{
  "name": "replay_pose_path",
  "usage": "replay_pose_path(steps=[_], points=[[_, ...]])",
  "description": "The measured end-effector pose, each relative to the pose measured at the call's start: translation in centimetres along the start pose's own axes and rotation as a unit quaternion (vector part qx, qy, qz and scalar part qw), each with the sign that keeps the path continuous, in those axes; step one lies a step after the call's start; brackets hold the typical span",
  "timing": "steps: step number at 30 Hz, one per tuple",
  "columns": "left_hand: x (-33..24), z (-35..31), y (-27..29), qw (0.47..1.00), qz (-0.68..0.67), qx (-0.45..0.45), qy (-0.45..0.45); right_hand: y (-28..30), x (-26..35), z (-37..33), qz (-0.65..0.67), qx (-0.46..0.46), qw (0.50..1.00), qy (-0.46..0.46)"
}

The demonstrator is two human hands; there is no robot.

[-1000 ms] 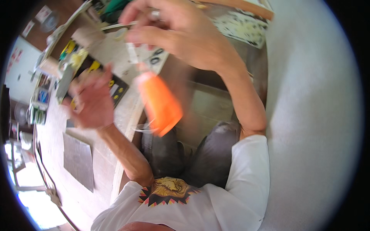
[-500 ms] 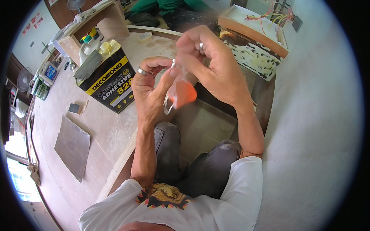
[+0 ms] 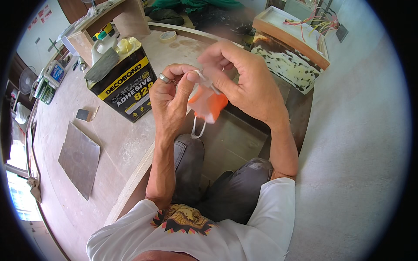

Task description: The person sits on the floor and assembles an orange face mask by hand. They fold the mask edges, use scissors to trim the elastic ear loops, and tie the loops to the mask corners. The mask is handled throughout, and the final tied loops are visible.

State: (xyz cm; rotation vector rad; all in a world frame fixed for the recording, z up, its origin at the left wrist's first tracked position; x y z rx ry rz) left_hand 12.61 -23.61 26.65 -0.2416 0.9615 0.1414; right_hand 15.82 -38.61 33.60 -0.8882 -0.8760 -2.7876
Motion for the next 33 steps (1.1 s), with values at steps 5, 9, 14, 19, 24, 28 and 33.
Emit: replay_pose_path(steps=[5,9,14,19,24,28,33], points=[[-0.4,0.0,0.2,0.998,0.054,0.001,-0.015,-0.1,0.2,0.1,-0.040,-0.006,0.999,0.031],[-0.4,-0.2,0.3,0.999,0.039,-0.011,-0.011,-0.5,0.0,0.1,-0.069,-0.004,0.996,0.053],[-0.7,-0.2,0.3,0.997,0.055,-0.035,-0.031,-0.6,0.2,0.2,-0.097,0.003,0.992,0.081],[-0.9,-0.3,0.4,0.996,0.075,-0.039,-0.032,-0.9,-0.1,0.1,-0.076,0.035,0.995,0.054],[-0.5,-0.5,0.5,0.999,-0.019,-0.044,0.010,-1.1,0.2,0.1,-0.138,0.021,0.983,0.121],[-0.4,-0.5,0.8,0.998,-0.012,-0.054,0.005,-1.0,0.3,0.3,-0.049,0.022,0.991,0.121],[-0.5,-0.6,0.8,0.999,-0.006,-0.044,0.002,-1.1,0.5,0.1,-0.067,0.009,0.993,0.097]])
Point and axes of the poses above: each hand's wrist, its own z-axis towards the middle knuckle, its own y-axis out of the back of the hand, x = y × z, the point moved 6 cm from there along z, towards the middle knuckle, and after that the axes turned 4 degrees about y, right-handed, at the moved point
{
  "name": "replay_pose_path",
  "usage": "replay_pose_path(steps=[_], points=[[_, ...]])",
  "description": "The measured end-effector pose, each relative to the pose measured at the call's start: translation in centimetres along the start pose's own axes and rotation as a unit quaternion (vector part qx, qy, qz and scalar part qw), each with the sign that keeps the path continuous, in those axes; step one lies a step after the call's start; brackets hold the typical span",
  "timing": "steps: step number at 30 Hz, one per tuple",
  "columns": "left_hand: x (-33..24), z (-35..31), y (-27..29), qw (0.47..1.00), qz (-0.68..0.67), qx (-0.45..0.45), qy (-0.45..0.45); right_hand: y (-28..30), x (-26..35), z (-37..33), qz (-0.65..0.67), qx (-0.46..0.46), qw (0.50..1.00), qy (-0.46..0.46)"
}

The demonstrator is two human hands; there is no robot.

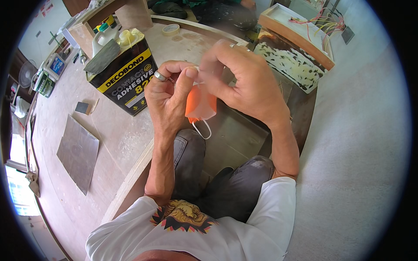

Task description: The person sits on the floor and assembles an orange face mask by hand. They fold the mask edges, use scissors to trim the elastic ear loops, and tie the loops to the mask corners. The mask is handled throughout, and the final tied loops are visible.

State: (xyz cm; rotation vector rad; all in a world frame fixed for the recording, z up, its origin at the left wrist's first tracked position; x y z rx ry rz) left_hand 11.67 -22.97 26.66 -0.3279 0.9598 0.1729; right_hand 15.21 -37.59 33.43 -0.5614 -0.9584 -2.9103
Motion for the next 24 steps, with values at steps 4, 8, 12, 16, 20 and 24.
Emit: replay_pose_path(steps=[4,8,12,16,20,24], points=[[-0.4,-0.3,-0.4,0.999,0.016,0.030,-0.020,0.1,-0.4,-0.2,-0.049,-0.006,0.999,-0.008],[-0.3,-0.3,-0.5,0.999,0.005,0.022,-0.029,0.4,0.0,0.0,-0.032,-0.030,0.999,-0.003],[-0.6,-0.4,-0.1,0.999,-0.017,-0.017,-0.032,0.3,0.7,-0.1,0.014,-0.010,1.000,-0.013],[-1.2,-0.7,-0.2,0.998,-0.011,-0.038,-0.039,-0.3,0.5,-0.2,0.013,-0.014,0.998,-0.052],[-1.6,-0.7,-0.4,0.992,0.017,-0.052,-0.114,-0.2,0.3,-0.3,0.057,-0.016,0.995,-0.075],[-2.2,-0.8,-0.5,0.979,0.087,-0.067,-0.173,-0.1,0.3,-0.4,0.058,-0.021,0.995,-0.077]])
Point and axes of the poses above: each hand's wrist, its own z-axis towards the middle knuckle, its own y-axis out of the back of the hand, x = y × z, the point moved 6 cm from there along z, towards the middle knuckle, and after that the axes turned 4 degrees about y, right-handed, at the moved point
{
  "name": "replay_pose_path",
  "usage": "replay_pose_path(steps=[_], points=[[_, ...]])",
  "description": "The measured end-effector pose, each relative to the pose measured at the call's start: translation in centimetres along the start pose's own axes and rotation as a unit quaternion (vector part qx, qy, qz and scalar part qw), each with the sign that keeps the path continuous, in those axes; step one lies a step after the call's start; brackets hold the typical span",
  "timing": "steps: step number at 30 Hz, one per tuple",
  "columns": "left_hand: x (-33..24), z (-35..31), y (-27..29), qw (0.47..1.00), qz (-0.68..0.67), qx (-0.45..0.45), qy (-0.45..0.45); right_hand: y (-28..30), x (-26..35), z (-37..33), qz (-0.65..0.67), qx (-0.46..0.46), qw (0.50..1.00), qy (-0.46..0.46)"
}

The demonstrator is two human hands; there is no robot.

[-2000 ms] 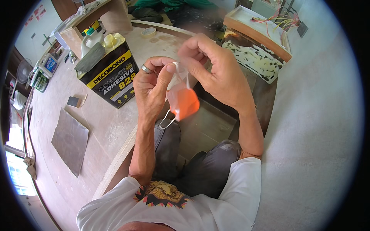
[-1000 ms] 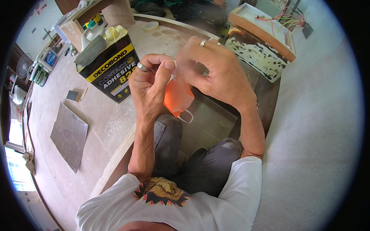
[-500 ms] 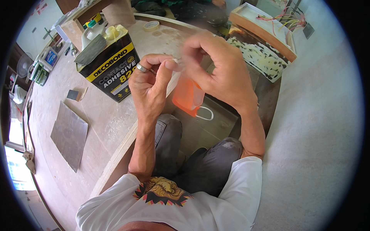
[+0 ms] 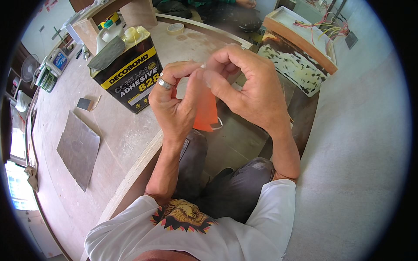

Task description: The person sits on the floor and assembles an orange face mask by hand. They fold the mask edges, use scissors to trim the elastic ear loops, and tie the loops to the mask corners. The mask is handled throughout, and the final tied loops are visible.

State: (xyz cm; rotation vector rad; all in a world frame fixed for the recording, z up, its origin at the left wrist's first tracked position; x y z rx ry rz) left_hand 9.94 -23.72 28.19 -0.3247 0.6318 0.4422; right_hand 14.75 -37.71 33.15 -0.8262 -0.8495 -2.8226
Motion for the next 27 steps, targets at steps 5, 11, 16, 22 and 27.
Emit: replay_pose_path(steps=[5,11,16,22,27], points=[[-0.8,0.1,-0.1,0.993,0.082,0.000,-0.090,0.1,0.3,-0.1,-0.042,-0.025,0.999,0.008],[-0.5,0.0,-0.4,0.993,0.085,0.004,-0.079,0.3,0.5,-0.1,-0.066,-0.054,0.996,0.014],[-0.2,-0.2,-0.2,0.991,0.100,0.002,-0.086,-0.1,0.4,0.0,-0.081,-0.037,0.996,0.010],[-0.4,-0.4,-0.2,0.982,0.151,0.004,-0.116,0.2,0.9,-0.3,-0.162,-0.032,0.986,0.037],[-0.8,-0.3,-0.3,0.974,0.175,0.011,-0.143,0.3,1.1,-0.4,-0.192,-0.036,0.980,0.042]])
Point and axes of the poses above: each hand's wrist, its own z-axis towards the middle knuckle, its own y-axis out of the back of the hand, x = y × z, the point moved 6 cm from there along z, towards the middle knuckle, and after that the axes turned 4 degrees about y, right-handed, at the moved point
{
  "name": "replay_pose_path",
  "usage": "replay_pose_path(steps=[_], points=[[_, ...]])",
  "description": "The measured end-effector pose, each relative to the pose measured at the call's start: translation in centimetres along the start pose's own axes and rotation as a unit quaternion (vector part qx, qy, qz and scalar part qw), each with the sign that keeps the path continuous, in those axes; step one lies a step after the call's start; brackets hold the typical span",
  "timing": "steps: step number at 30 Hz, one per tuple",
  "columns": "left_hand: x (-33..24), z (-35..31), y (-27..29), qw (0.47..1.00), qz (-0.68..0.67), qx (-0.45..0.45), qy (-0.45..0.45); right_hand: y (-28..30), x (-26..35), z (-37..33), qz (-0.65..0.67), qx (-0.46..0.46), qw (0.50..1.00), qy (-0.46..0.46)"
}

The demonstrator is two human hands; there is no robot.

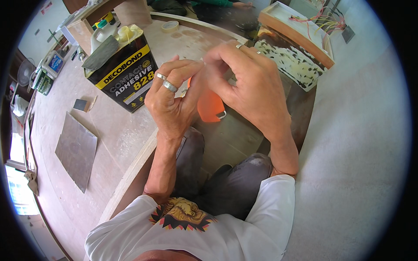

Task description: The person sits on the floor and assembles an orange face mask by hand. They fold the mask edges, use scissors to trim the elastic ear loops, and tie the loops to the mask corners. The mask is handled throughout, and the final tied loops are visible.

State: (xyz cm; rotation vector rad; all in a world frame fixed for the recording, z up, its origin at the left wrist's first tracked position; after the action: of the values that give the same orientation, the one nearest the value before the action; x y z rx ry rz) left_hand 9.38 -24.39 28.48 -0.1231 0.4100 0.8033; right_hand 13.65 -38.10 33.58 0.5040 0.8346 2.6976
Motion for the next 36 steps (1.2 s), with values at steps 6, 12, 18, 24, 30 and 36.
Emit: replay_pose_path(steps=[6,12,18,24,30,36], points=[[0.2,0.0,-0.2,1.000,0.005,0.016,0.000,-0.5,-0.5,0.1,-0.002,-0.023,0.999,0.025],[0.3,0.2,-0.1,0.995,-0.062,0.040,0.066,-0.6,-1.2,0.5,0.104,-0.013,0.994,0.018],[1.2,0.0,-0.2,0.962,-0.221,0.046,0.151,-0.5,-1.8,0.4,0.211,0.003,0.977,-0.013],[2.4,-0.4,-0.3,0.942,-0.269,0.012,0.202,-1.1,-2.4,0.5,0.263,-0.003,0.965,0.002],[1.8,0.0,0.5,0.971,-0.198,0.002,0.134,-1.1,-1.8,0.8,0.216,-0.012,0.976,0.028],[1.0,0.3,1.0,0.989,-0.111,0.004,0.096,-0.9,-0.9,0.9,0.155,-0.029,0.986,0.054]])
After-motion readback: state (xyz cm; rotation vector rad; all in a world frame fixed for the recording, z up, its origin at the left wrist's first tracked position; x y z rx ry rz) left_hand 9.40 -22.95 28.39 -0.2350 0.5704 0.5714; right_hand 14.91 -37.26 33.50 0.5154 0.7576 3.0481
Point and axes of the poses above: each hand's wrist, its own z-axis towards the middle knuckle, its own y-axis out of the back of the hand, x = y × z, the point moved 6 cm from there along z, towards the middle knuckle, and after that the axes turned 4 degrees about y, right-handed, at the moved point
